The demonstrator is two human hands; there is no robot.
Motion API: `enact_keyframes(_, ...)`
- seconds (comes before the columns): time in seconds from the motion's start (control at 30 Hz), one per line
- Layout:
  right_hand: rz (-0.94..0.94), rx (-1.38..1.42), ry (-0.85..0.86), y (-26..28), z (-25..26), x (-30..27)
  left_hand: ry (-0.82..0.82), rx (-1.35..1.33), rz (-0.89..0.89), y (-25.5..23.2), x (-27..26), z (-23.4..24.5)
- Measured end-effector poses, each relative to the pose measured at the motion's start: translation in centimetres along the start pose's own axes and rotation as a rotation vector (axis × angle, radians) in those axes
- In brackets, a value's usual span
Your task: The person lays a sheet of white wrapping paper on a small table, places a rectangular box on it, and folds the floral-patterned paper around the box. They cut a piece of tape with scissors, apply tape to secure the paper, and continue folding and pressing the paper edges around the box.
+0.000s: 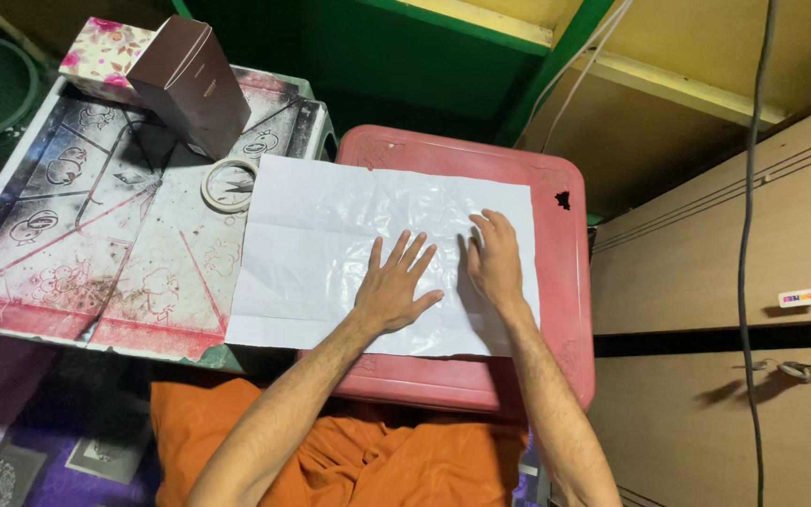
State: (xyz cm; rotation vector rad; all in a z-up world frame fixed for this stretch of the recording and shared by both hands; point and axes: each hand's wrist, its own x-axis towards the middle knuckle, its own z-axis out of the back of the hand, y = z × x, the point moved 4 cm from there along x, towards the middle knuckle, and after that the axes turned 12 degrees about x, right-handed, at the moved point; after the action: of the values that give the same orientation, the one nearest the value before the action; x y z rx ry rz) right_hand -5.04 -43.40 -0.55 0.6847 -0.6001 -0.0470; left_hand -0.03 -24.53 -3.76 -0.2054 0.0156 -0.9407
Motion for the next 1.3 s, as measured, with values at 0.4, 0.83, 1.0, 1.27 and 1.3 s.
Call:
enact_keyframes(0.4,-0.007,0.033,0.105,-0.4,-4.2,-1.7,-0.030,0.018,-0.016,0.6,0.1,-1.0)
enact_keyframes(0.83,-0.039,-0.044,0.152,0.7,-4.1,-1.8,-0.062,0.028,0.051,3.8,-1.0,0.3)
enact_keyframes(1.0,-0.068,-0.048,0.166,0.7,-4.2,-1.7,-0.059,0.057,0.078,5.5,-1.2,0.2)
enact_keyframes(1.27,-0.061,-0.053,0.170,0.7,-4.1,-1.7,-0.050,0.114,0.112,8.1,-2.1,0.6)
enact_keyframes(1.3,-0.058,-0.053,0.169,0.7,-4.1,-1.7,-0.045,0.119,0.118,8.4,-2.2,0.7)
